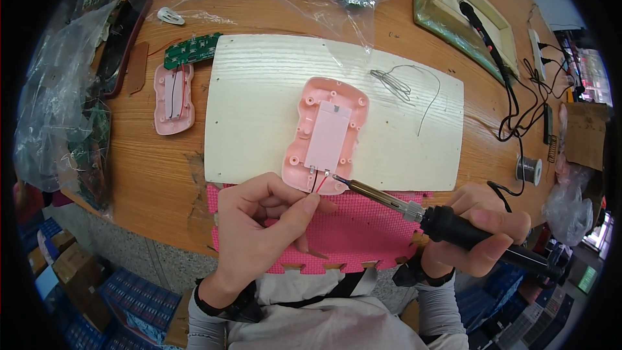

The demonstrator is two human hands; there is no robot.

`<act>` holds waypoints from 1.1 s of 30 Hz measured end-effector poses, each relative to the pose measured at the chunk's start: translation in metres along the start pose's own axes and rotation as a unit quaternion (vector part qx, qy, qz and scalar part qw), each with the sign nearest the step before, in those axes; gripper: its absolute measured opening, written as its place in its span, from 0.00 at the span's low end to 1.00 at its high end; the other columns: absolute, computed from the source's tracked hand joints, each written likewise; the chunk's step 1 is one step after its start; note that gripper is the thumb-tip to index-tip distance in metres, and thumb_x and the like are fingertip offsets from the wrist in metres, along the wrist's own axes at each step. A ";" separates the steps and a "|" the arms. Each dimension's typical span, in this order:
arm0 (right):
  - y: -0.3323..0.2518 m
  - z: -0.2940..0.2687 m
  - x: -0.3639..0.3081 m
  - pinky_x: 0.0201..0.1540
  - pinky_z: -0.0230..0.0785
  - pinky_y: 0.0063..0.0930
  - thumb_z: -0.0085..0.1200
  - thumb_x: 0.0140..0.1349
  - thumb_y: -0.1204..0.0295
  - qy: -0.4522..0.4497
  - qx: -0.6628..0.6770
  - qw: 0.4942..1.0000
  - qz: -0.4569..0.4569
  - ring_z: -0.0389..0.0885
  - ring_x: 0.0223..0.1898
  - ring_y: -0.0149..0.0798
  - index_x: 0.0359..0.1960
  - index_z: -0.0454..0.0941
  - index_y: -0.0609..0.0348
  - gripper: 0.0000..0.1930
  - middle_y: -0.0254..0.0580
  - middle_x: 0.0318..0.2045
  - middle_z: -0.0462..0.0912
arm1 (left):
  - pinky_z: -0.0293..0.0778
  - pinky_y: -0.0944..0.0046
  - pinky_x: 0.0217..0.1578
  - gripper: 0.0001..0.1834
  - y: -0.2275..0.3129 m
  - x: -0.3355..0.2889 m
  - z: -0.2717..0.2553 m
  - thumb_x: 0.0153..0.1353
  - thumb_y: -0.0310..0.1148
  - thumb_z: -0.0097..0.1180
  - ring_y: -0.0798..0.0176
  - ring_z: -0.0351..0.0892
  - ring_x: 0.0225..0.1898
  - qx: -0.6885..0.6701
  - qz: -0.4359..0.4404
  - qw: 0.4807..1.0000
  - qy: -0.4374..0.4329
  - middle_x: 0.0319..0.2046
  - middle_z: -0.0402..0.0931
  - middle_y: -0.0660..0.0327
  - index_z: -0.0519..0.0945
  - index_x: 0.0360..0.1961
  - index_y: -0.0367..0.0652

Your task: Soldering wires to a small electronic component inside a pink plastic casing.

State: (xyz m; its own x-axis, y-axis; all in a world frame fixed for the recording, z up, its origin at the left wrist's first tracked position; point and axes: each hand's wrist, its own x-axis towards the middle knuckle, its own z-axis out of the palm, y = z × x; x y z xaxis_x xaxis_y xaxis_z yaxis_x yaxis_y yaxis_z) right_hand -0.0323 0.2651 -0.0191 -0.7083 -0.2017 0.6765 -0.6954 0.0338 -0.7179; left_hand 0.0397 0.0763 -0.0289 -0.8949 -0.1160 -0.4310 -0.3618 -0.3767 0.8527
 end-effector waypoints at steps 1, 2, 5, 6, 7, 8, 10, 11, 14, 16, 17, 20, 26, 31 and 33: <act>0.000 0.001 0.001 0.06 0.47 0.16 0.33 0.63 0.59 -0.005 -0.021 1.000 -0.011 0.57 0.03 0.25 0.27 0.61 0.60 0.16 0.32 0.05 0.62 | 0.63 0.79 0.11 0.04 0.000 0.000 0.000 0.53 0.22 0.49 0.76 0.67 0.10 0.001 0.000 1.000 0.001 0.24 0.77 0.47 0.71 0.23 0.33; 0.000 0.002 0.002 0.06 0.47 0.16 0.33 0.63 0.59 -0.005 -0.021 1.000 -0.011 0.57 0.03 0.25 0.27 0.61 0.60 0.16 0.32 0.05 0.62 | 0.63 0.79 0.11 0.04 0.000 0.000 0.000 0.53 0.22 0.49 0.76 0.67 0.10 -0.001 0.000 1.000 0.003 0.24 0.77 0.47 0.71 0.22 0.34; 0.000 0.001 0.002 0.06 0.47 0.16 0.33 0.63 0.59 -0.020 -0.027 0.999 -0.010 0.57 0.03 0.25 0.27 0.62 0.60 0.16 0.32 0.05 0.61 | 0.65 0.79 0.13 0.04 0.002 -0.001 -0.003 0.53 0.21 0.49 0.76 0.69 0.13 -0.011 -0.008 1.000 -0.011 0.25 0.77 0.48 0.71 0.24 0.32; 0.000 -0.001 0.000 0.08 0.53 0.18 0.38 0.61 0.58 -0.015 0.001 1.000 0.001 0.61 0.05 0.27 0.29 0.62 0.61 0.17 0.32 0.06 0.64 | 0.68 0.78 0.16 0.03 0.003 0.000 -0.004 0.54 0.20 0.49 0.76 0.71 0.16 -0.020 -0.017 0.999 -0.026 0.26 0.77 0.49 0.72 0.25 0.30; 0.000 -0.002 -0.002 0.09 0.58 0.21 0.43 0.59 0.56 -0.009 0.029 0.999 0.012 0.66 0.07 0.29 0.31 0.63 0.62 0.18 0.32 0.07 0.66 | 0.68 0.78 0.16 0.03 0.003 0.000 -0.004 0.54 0.20 0.49 0.76 0.71 0.16 -0.020 -0.017 0.999 -0.026 0.26 0.77 0.49 0.72 0.25 0.30; 0.000 -0.003 -0.002 0.09 0.58 0.21 0.43 0.59 0.56 -0.009 0.029 0.999 0.012 0.66 0.07 0.29 0.31 0.63 0.62 0.18 0.32 0.07 0.66 | 0.68 0.78 0.16 0.03 0.003 0.000 -0.004 0.54 0.20 0.49 0.76 0.71 0.16 -0.019 -0.016 0.999 -0.025 0.26 0.77 0.49 0.72 0.25 0.30; 0.000 -0.004 -0.001 0.09 0.58 0.20 0.43 0.59 0.56 -0.017 0.027 0.999 0.018 0.66 0.07 0.29 0.32 0.63 0.62 0.18 0.32 0.08 0.67 | 0.68 0.78 0.16 0.03 0.003 0.000 -0.003 0.54 0.20 0.49 0.76 0.71 0.16 -0.017 -0.015 0.999 -0.023 0.26 0.77 0.49 0.72 0.25 0.30; -0.001 -0.004 -0.001 0.09 0.58 0.20 0.43 0.59 0.56 -0.017 0.027 0.999 0.019 0.66 0.07 0.29 0.32 0.63 0.62 0.18 0.32 0.08 0.67 | 0.68 0.78 0.16 0.03 0.004 0.000 -0.003 0.54 0.20 0.49 0.76 0.71 0.16 -0.016 -0.015 1.000 -0.021 0.26 0.77 0.49 0.72 0.25 0.30; 0.000 -0.005 0.000 0.09 0.58 0.20 0.43 0.59 0.56 -0.026 0.029 0.999 0.018 0.66 0.07 0.29 0.32 0.63 0.62 0.18 0.31 0.07 0.67 | 0.68 0.78 0.16 0.03 0.003 0.000 -0.003 0.54 0.20 0.49 0.76 0.71 0.15 -0.016 -0.014 1.000 -0.022 0.26 0.77 0.49 0.72 0.25 0.30; -0.001 -0.004 -0.001 0.09 0.58 0.20 0.43 0.59 0.55 -0.023 0.026 0.999 0.022 0.66 0.07 0.29 0.31 0.64 0.62 0.19 0.31 0.07 0.67 | 0.68 0.78 0.16 0.03 0.003 0.000 -0.004 0.54 0.20 0.49 0.76 0.71 0.15 -0.017 -0.014 0.999 -0.024 0.26 0.77 0.49 0.71 0.25 0.30; -0.001 -0.003 -0.001 0.09 0.58 0.20 0.43 0.59 0.55 -0.023 0.027 0.999 0.022 0.66 0.07 0.29 0.31 0.64 0.62 0.19 0.31 0.07 0.67 | 0.69 0.78 0.16 0.03 0.003 0.000 -0.004 0.54 0.20 0.50 0.75 0.71 0.15 -0.019 -0.013 0.999 -0.025 0.26 0.77 0.49 0.72 0.25 0.30; -0.003 0.000 -0.001 0.10 0.58 0.21 0.43 0.59 0.55 -0.011 0.019 0.999 0.033 0.66 0.07 0.30 0.31 0.63 0.61 0.19 0.32 0.07 0.67 | 0.69 0.77 0.16 0.04 0.004 0.000 -0.005 0.54 0.21 0.50 0.74 0.72 0.16 -0.010 -0.020 1.000 -0.021 0.24 0.77 0.51 0.73 0.26 0.29; -0.005 0.001 0.000 0.10 0.58 0.22 0.42 0.59 0.54 0.000 -0.001 0.999 0.045 0.66 0.07 0.31 0.30 0.62 0.60 0.19 0.33 0.07 0.67 | 0.71 0.76 0.18 0.06 0.008 -0.001 -0.004 0.54 0.23 0.51 0.71 0.75 0.18 -0.016 -0.040 0.999 -0.013 0.23 0.77 0.54 0.75 0.29 0.28; -0.008 0.001 0.003 0.11 0.59 0.22 0.42 0.59 0.54 -0.020 -0.003 0.998 0.065 0.67 0.08 0.31 0.31 0.62 0.59 0.18 0.34 0.08 0.67 | 0.73 0.75 0.21 0.07 0.002 0.001 -0.007 0.55 0.24 0.51 0.68 0.77 0.21 -0.011 -0.029 0.999 -0.025 0.24 0.77 0.54 0.76 0.29 0.28; -0.004 0.011 0.005 0.09 0.53 0.19 0.39 0.60 0.55 0.006 -0.018 0.999 0.046 0.62 0.06 0.28 0.27 0.61 0.59 0.17 0.34 0.07 0.64 | 0.74 0.74 0.25 0.06 -0.001 0.001 -0.007 0.55 0.23 0.50 0.67 0.78 0.24 -0.028 -0.006 0.999 -0.032 0.25 0.77 0.54 0.76 0.29 0.28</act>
State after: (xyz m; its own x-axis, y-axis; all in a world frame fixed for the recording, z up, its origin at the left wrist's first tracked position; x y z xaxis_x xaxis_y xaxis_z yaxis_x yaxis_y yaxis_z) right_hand -0.0315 0.2535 -0.0146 -0.7709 -0.1835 0.6099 -0.6308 0.0877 -0.7710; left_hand 0.0407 0.0699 -0.0327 -0.9064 -0.0529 -0.4191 -0.3584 -0.4287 0.8293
